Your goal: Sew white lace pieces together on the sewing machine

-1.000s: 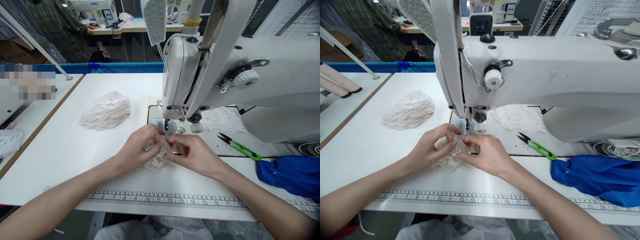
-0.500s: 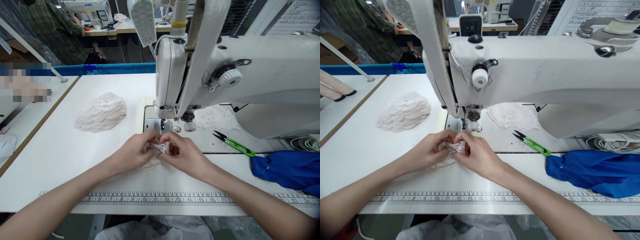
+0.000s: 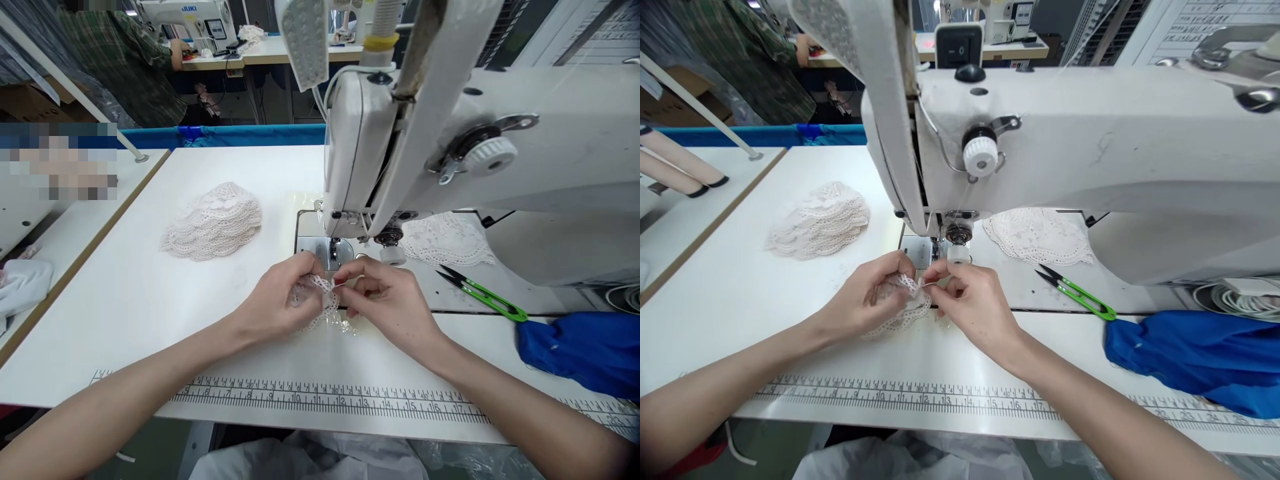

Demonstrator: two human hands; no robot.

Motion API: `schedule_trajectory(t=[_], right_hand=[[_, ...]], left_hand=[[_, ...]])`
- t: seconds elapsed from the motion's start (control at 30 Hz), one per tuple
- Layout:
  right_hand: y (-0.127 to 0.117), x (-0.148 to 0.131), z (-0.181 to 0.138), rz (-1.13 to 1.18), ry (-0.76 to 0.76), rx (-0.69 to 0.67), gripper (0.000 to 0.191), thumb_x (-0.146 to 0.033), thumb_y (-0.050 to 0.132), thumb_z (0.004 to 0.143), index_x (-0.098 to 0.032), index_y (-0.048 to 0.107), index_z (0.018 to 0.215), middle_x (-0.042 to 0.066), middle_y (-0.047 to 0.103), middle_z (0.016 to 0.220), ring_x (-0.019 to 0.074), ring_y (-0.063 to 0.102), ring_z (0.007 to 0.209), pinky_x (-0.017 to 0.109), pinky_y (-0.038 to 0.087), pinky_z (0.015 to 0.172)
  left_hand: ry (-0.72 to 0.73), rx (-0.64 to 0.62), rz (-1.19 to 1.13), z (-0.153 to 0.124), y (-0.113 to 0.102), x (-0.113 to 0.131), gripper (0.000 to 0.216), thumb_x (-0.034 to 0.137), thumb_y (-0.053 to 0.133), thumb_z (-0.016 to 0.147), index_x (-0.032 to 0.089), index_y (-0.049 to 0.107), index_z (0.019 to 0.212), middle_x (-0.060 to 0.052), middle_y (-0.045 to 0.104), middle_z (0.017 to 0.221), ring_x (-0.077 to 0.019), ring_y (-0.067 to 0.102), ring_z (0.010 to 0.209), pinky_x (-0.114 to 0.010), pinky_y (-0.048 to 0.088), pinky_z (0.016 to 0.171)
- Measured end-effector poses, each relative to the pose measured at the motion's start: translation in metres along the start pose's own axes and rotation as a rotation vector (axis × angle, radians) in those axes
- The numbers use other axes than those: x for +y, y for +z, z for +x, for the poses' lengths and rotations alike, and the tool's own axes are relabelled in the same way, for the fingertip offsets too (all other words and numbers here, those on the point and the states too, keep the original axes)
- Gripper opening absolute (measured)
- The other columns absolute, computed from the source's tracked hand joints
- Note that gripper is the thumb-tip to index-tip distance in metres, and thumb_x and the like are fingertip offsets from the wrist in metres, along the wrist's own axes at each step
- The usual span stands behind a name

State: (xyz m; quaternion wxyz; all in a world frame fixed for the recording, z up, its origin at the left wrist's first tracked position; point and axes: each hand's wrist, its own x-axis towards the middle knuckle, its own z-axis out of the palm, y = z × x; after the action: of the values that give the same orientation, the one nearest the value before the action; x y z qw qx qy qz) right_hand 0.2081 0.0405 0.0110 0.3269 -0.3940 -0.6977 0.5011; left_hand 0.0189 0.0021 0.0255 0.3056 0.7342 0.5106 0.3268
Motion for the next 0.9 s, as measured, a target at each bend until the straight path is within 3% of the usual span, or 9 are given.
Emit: schedule_trajectory(t=[0.13, 0.3, 0.5, 0.6, 0.8, 0.9], right_hand=[[0.001, 0.005, -0.001, 0.129, -0.006, 0.017, 0.004, -0.024, 0.067, 0.077, -0.021, 0.067, 0.075, 0.001, 0.069, 0.078, 0.0128, 0.066, 0.057, 0.027, 0.059, 0.055], [0.002, 0.004, -0.001, 0.203, -0.017, 0.041, 0.004, -0.024, 0.07, 0.077, -0.021, 0.068, 0.076, 0.002, 0.07, 0.079, 0.017, 0.07, 0.07, 0.033, 0.062, 0.068], [0.002, -0.001, -0.003, -0.029, -0.209, 0.034, 0.009, -0.013, 0.062, 0.082, -0.022, 0.065, 0.084, -0.002, 0.068, 0.078, 0.0123, 0.067, 0.072, 0.026, 0.06, 0.07], [0.001, -0.002, -0.004, -0.13, -0.311, 0.053, 0.017, -0.01, 0.06, 0.083, -0.023, 0.061, 0.094, -0.002, 0.068, 0.084, 0.0105, 0.066, 0.073, 0.022, 0.058, 0.07], [-0.002, 0.0, -0.003, -0.257, -0.417, 0.008, 0.013, -0.01, 0.057, 0.086, -0.022, 0.061, 0.089, -0.002, 0.064, 0.076, 0.0108, 0.062, 0.07, 0.022, 0.054, 0.063], [-0.003, 0.001, -0.003, -0.309, -0.504, 0.016, 0.013, -0.01, 0.056, 0.087, -0.022, 0.06, 0.091, -0.001, 0.063, 0.076, 0.0104, 0.061, 0.067, 0.021, 0.052, 0.06]], left_hand=[[0.168, -0.022, 0.067, -0.002, 0.001, 0.0, 0.017, 0.017, 0.051, 0.075, 0.019, 0.051, 0.092, -0.004, 0.057, 0.091, -0.0167, 0.055, 0.083, -0.031, 0.046, 0.073], [0.172, 0.094, 0.181, -0.004, 0.004, -0.006, 0.012, 0.023, 0.057, 0.085, 0.02, 0.046, 0.085, 0.001, 0.054, 0.08, -0.0108, 0.05, 0.067, -0.023, 0.039, 0.057], [0.423, 0.219, 0.403, -0.003, 0.007, -0.017, 0.026, 0.017, 0.051, 0.089, 0.02, 0.038, 0.068, 0.006, 0.04, 0.059, -0.0079, 0.033, 0.05, -0.021, 0.024, 0.046], [0.432, 0.229, 0.4, -0.003, 0.008, -0.018, 0.024, 0.017, 0.052, 0.09, 0.02, 0.038, 0.07, 0.007, 0.04, 0.059, -0.0076, 0.033, 0.051, -0.021, 0.025, 0.047], [0.418, 0.219, 0.341, -0.004, 0.008, -0.019, 0.026, 0.016, 0.053, 0.089, 0.02, 0.037, 0.07, 0.007, 0.04, 0.06, -0.0073, 0.033, 0.052, -0.021, 0.024, 0.047], [0.394, 0.197, 0.326, -0.005, 0.007, -0.017, 0.023, 0.016, 0.053, 0.089, 0.019, 0.04, 0.071, 0.004, 0.051, 0.068, -0.007, 0.04, 0.054, -0.02, 0.027, 0.047]])
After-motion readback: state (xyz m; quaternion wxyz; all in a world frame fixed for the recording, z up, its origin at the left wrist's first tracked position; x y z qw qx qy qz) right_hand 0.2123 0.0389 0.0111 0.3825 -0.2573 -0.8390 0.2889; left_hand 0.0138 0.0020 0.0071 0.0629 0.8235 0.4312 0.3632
